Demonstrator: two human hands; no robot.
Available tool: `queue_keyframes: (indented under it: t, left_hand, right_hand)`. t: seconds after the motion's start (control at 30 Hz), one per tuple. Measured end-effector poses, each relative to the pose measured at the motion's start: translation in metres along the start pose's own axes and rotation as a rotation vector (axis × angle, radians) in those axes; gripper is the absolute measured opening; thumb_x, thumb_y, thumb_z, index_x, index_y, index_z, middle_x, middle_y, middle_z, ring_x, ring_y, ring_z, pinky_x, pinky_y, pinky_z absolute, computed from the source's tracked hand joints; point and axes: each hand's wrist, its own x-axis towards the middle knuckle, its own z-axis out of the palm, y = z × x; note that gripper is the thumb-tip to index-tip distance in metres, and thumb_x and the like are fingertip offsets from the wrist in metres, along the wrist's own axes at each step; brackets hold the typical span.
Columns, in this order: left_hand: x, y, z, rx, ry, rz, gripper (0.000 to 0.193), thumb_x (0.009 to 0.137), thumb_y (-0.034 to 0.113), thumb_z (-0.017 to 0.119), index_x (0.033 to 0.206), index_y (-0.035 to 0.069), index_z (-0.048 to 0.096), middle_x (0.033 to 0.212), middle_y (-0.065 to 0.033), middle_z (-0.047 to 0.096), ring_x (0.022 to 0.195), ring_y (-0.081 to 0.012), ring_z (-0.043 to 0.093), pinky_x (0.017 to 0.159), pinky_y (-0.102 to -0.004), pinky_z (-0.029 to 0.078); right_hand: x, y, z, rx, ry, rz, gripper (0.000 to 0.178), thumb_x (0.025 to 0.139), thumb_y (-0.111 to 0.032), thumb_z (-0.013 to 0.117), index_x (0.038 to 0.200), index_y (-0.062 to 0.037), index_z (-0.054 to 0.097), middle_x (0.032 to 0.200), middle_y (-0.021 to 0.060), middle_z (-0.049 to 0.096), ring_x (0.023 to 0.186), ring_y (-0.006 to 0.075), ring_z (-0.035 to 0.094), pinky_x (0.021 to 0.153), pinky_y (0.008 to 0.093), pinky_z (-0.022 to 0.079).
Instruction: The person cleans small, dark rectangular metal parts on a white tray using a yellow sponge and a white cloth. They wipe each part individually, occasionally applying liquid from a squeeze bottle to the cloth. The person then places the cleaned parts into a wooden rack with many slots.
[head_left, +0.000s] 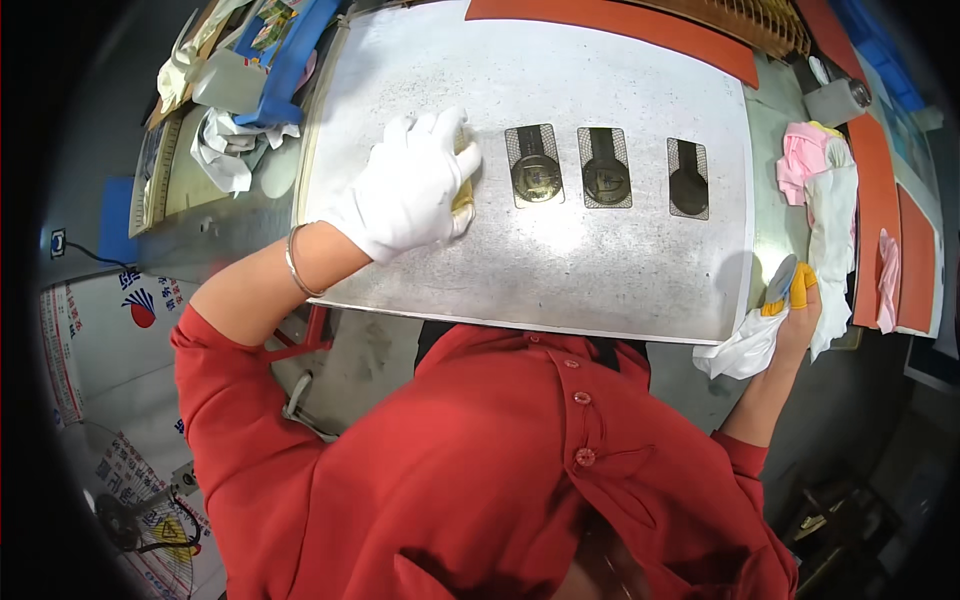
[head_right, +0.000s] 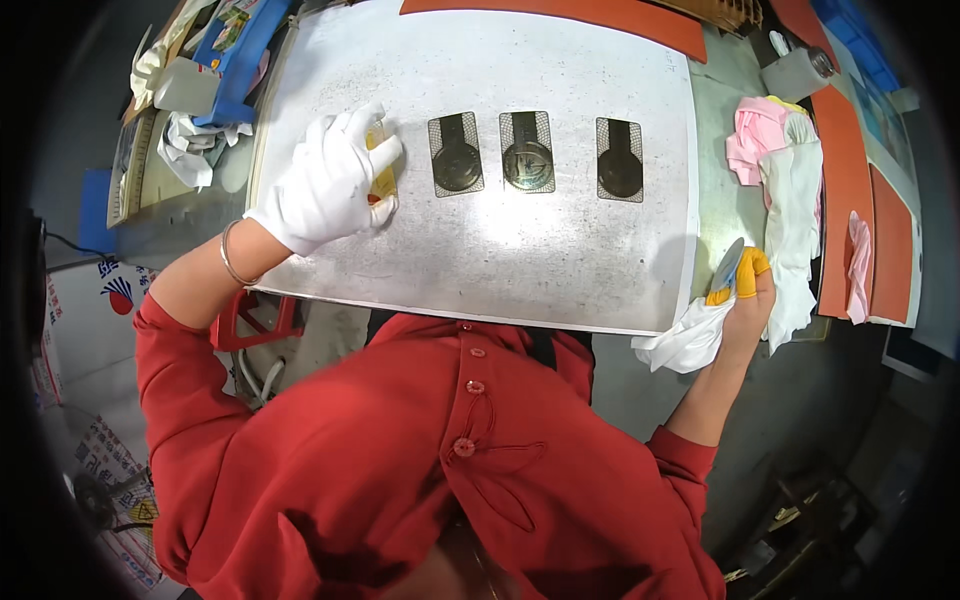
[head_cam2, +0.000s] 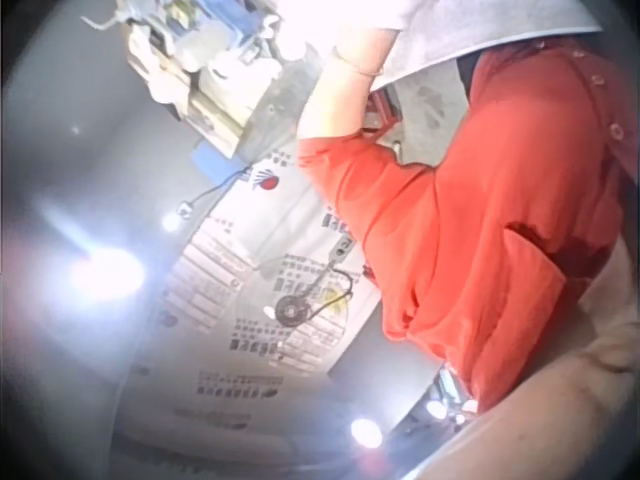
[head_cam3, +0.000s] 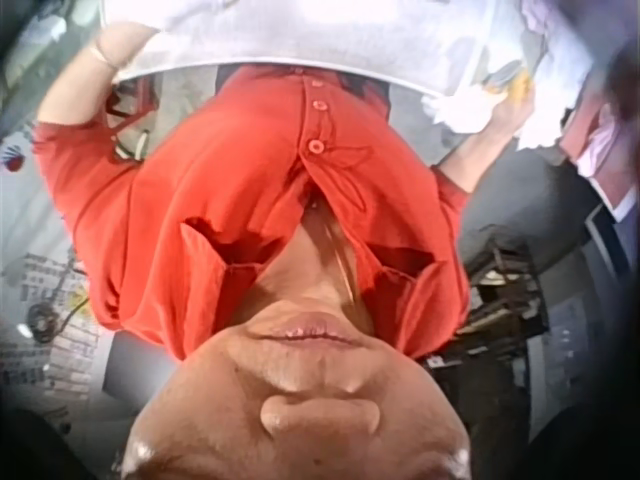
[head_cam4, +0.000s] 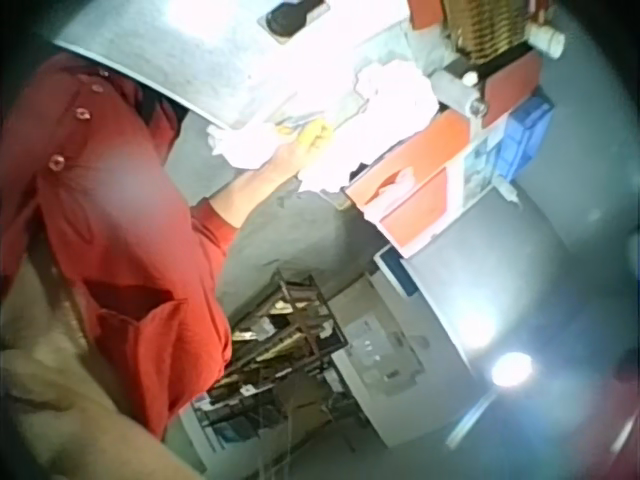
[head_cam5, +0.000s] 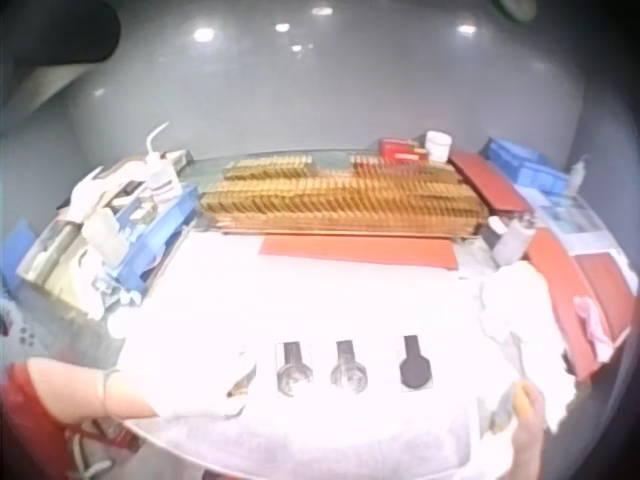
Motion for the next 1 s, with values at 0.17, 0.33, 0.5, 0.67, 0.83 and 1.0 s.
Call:
queue_keyframes:
  t: [0.17,0.33,0.5,0.67,0.83,1.0]
  left_hand:
    - [-0.006,-0.003,-0.002,-0.092,0.089,-0.018,0.052,0.058,0.028,0.072,0.102,0.007,0.053,0.112,-0.0170,0.047,0.097,-0.0373,0.049,0.091,-0.0441,0.038]
    - [-0.013,-0.024,0.014,-0.568,0.211,0.018,0.063,0.063,0.024,0.071,0.118,0.007,0.045,0.126,-0.0176,0.043,0.117,-0.0323,0.042,0.098,-0.0360,0.036]
    - [-0.040,-0.053,0.024,-0.471,0.091,-0.107,0.086,0.057,0.035,0.078,0.127,0.006,0.038,0.135,-0.0158,0.036,0.124,-0.0318,0.035,0.103,-0.0385,0.029]
    - [-0.056,-0.072,0.032,-0.314,0.044,-0.173,0.091,0.054,0.034,0.076,0.129,0.006,0.033,0.114,-0.0175,0.046,0.112,-0.0340,0.042,0.099,-0.0450,0.029]
    - [-0.049,-0.058,0.012,-0.406,-0.014,-0.247,0.085,0.054,0.026,0.072,0.129,0.011,0.036,0.107,-0.0174,0.047,0.096,-0.0353,0.050,0.081,-0.0435,0.043]
    - [-0.049,-0.050,0.007,0.027,0.064,0.012,0.047,0.061,0.029,0.067,0.100,0.007,0.054,0.092,-0.0134,0.048,0.086,-0.0306,0.053,0.076,-0.0390,0.046]
  right_hand:
    - [0.002,0.004,-0.009,-0.059,0.007,0.024,0.016,0.091,-0.013,0.049,0.099,-0.0004,0.056,0.084,-0.0010,0.056,0.073,0.0048,0.050,0.065,0.0187,0.041]
    - [0.005,0.007,-0.010,-0.076,-0.001,0.032,0.016,0.091,-0.015,0.049,0.097,-0.0016,0.056,0.081,-0.0017,0.055,0.070,0.0043,0.049,0.061,0.0184,0.039]
    - [0.005,0.006,-0.013,-0.082,-0.032,0.052,0.018,0.092,-0.016,0.048,0.099,-0.0010,0.055,0.081,0.0009,0.056,0.067,0.0067,0.051,0.057,0.0191,0.040]
    - [0.007,0.018,-0.026,-0.028,0.004,0.024,0.019,0.092,-0.013,0.048,0.104,0.0011,0.053,0.086,0.0018,0.058,0.072,0.0072,0.053,0.063,0.0210,0.044]
    - [0.009,0.015,-0.027,-0.088,-0.005,0.023,0.020,0.091,-0.012,0.048,0.105,0.0011,0.053,0.090,0.0021,0.058,0.076,0.0077,0.054,0.067,0.0216,0.044]
    - [0.009,0.010,-0.024,-0.178,0.009,0.013,0.022,0.092,-0.015,0.049,0.105,0.0015,0.053,0.090,0.0021,0.057,0.076,0.0080,0.053,0.067,0.0210,0.043]
